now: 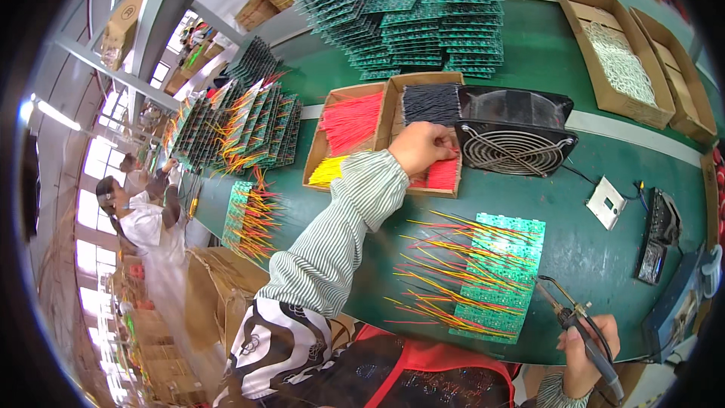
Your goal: The person solders wires onto a circuit board using a soldering iron, moves the finished board aside, and solders more wires onto a new circuit board with the soldering iron.
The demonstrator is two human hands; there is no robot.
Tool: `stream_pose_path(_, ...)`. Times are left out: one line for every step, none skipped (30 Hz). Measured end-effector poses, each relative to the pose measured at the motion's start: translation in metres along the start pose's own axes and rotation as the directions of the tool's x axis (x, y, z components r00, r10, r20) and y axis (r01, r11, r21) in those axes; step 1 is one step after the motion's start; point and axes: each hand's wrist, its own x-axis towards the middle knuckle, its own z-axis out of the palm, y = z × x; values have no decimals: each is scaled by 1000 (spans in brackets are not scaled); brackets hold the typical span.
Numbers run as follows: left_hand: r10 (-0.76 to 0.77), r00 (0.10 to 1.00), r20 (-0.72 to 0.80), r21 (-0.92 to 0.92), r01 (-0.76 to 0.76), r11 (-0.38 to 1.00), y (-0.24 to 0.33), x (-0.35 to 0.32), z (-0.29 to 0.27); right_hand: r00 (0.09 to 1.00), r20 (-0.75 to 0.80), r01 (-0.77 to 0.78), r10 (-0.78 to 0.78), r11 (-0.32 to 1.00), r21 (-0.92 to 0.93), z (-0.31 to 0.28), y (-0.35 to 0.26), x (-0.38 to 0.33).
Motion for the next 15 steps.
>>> stream_pose_path(-2, 1000, -15, -2, 2, 1000, 0, -2, 0, 1000, 27, 2, -2, 1000, 8, -2, 4, 0)
stream_pose_path(1, 1000, -29, -11, -1, 1000, 3, -3, -1, 1000, 30, 9, -9, 1000, 7, -5, 2, -1)
stream_pose_path(-20, 999, -25, -27, 19, 999, 5, -4, -3, 995, 94, -41, 44, 998, -37, -10, -3, -2)
stream_pose_path(-18, 999, -30, -31, 17, 999, 7, -5, -4, 983, 152, -88, 100, 992, -85, -13, -6, -4)
stream_pose_path(-43, 998, -44, -55, 41, 998, 8, -5, -4, 983, 156, -88, 100, 993, -82, -10, -2, -3)
stream_pose_path(-67, 996, -56, -80, 63, 995, 9, -6, -3, 995, 86, -42, 44, 999, -21, -5, 3, -3)
stream_pose_path(-68, 996, -55, -78, 64, 995, 10, -6, -3, 1000, 11, 8, -9, 999, 37, -3, 6, -3)
stream_pose_path(-76, 995, -67, -82, 71, 994, 9, -6, -3, 1000, 12, 9, -10, 999, 35, -2, 5, -4)
stream_pose_path(-84, 993, -78, -86, 78, 993, 8, -6, -3, 1000, 2, 12, -12, 999, 38, 0, 3, -4)
stream_pose_path(-85, 993, -78, -87, 78, 993, 6, -6, -1, 1000, -8, 14, -14, 999, 42, 1, 1, -4)
stream_pose_path(-16, 994, -104, -64, 9, 998, 4, -8, -1, 1000, -5, 17, -16, 999, 43, 1, 0, -5)
stream_pose_path(53, 990, -127, -37, -58, 998, 2, -9, -1, 1000, 9, 8, -8, 999, 53, 2, -1, -5)
stream_pose_path(50, 990, -130, -34, -55, 998, 0, -10, -2, 1000, 24, -2, 0, 998, 65, 2, -2, -5)
stream_pose_path(-4, 997, -72, -75, -1, 997, 5, -10, -5, 1000, 23, -2, 0, 998, 63, -2, -3, -5)
stream_pose_path(-57, 998, -11, -112, 55, 992, 8, -11, -7, 992, 129, -18, 18, 1000, -5, -8, -5, -4)
